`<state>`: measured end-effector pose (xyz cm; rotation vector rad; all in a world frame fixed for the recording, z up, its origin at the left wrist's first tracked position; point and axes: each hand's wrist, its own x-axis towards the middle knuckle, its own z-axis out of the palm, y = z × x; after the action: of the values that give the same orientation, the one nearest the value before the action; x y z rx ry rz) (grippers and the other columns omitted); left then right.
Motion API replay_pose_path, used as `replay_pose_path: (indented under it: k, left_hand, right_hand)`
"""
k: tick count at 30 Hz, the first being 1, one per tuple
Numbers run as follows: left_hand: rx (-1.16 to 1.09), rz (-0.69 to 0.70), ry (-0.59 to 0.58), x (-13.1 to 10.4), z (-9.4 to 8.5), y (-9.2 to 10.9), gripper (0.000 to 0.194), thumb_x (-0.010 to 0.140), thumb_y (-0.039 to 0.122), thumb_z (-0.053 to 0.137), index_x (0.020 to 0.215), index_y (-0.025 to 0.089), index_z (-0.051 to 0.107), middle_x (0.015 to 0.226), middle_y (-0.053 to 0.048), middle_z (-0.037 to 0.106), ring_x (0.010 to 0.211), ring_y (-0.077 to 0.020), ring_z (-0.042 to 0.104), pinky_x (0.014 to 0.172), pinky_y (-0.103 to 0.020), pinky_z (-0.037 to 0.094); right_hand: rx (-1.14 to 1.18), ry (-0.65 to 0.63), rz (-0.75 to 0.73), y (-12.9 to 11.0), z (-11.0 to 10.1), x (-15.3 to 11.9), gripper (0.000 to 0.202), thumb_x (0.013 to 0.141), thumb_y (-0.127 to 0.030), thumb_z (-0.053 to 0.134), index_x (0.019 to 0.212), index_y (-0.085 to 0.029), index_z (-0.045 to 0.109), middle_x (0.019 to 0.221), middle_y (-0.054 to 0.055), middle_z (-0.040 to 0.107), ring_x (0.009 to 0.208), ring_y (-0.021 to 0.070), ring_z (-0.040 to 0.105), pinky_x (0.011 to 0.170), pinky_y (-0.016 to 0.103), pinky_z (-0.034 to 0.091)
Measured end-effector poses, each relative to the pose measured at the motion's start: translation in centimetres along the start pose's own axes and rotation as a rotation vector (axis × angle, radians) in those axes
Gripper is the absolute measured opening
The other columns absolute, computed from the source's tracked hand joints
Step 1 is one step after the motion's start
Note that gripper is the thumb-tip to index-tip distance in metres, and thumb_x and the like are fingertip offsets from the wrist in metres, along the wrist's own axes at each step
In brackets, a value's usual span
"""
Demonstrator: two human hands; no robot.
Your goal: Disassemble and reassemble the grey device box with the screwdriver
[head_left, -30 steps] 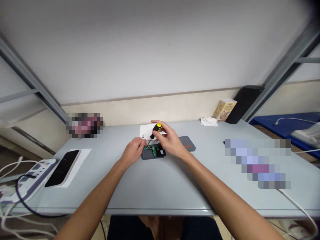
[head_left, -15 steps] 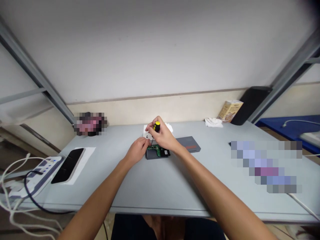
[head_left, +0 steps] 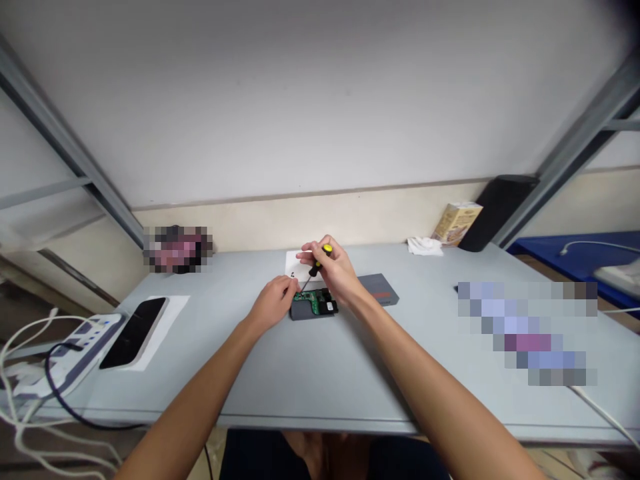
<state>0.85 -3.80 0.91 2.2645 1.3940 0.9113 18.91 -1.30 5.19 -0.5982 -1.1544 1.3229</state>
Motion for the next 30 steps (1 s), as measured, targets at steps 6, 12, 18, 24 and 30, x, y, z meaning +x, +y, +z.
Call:
replay_pose_path:
  k: [6,12,18,24,30]
  left_hand:
    - [0.002,0.006,-0.012,0.0,0.0,0.0,0.044,0.109,0.040,0.037,0.085,0.022,0.068,0.089,-0.005,0.073,0.091,-0.0227,0.069,0.091,-0.037,0.052]
    - [0.000,0.008,-0.007,0.0,-0.1,0.2,0.043,0.109,0.039,0.037,0.084,0.022,0.067,0.088,-0.005,0.072,0.090,-0.0227,0.068,0.089,-0.036,0.051]
    - [0.004,0.025,-0.021,0.1,0.1,-0.2,0.043,0.110,0.039,0.036,0.084,0.021,0.066,0.087,-0.005,0.070,0.088,-0.0219,0.066,0.088,-0.035,0.050]
    - [0.008,0.025,-0.026,0.1,0.1,-0.3,0.042,0.109,0.038,0.036,0.082,0.021,0.064,0.086,-0.005,0.070,0.087,-0.0221,0.065,0.087,-0.035,0.049]
    - [0.013,0.011,-0.029,0.2,0.0,0.1,0.039,0.108,0.036,0.038,0.080,0.021,0.061,0.084,-0.005,0.067,0.083,-0.0218,0.063,0.083,-0.034,0.048]
  right_hand:
    - [0.100,-0.018,0.045,-0.5,0.1,-0.1,0.050,0.089,-0.075,0.058,0.093,-0.025,0.058,0.068,-0.006,0.047,0.059,0.0114,0.052,0.062,0.026,0.045]
    - [0.167,-0.013,0.074,-1.0,0.2,-0.2,0.046,0.077,-0.064,0.080,0.084,-0.024,0.058,0.082,-0.001,0.060,0.076,0.0140,0.062,0.074,0.027,0.049]
    - [0.155,-0.004,0.052,-0.8,0.4,-0.3,0.057,0.073,-0.070,0.082,0.078,-0.025,0.047,0.063,-0.007,0.045,0.060,0.0116,0.049,0.063,0.027,0.040]
    - [0.264,-0.066,0.110,-1.0,0.8,-0.5,0.046,0.080,-0.066,0.077,0.093,-0.022,0.070,0.077,-0.001,0.057,0.072,0.0136,0.055,0.072,0.029,0.046]
    - [0.206,-0.036,0.081,-0.7,1.4,-0.6,0.046,0.071,-0.060,0.088,0.085,-0.023,0.066,0.090,0.001,0.068,0.092,0.0170,0.065,0.088,0.031,0.050]
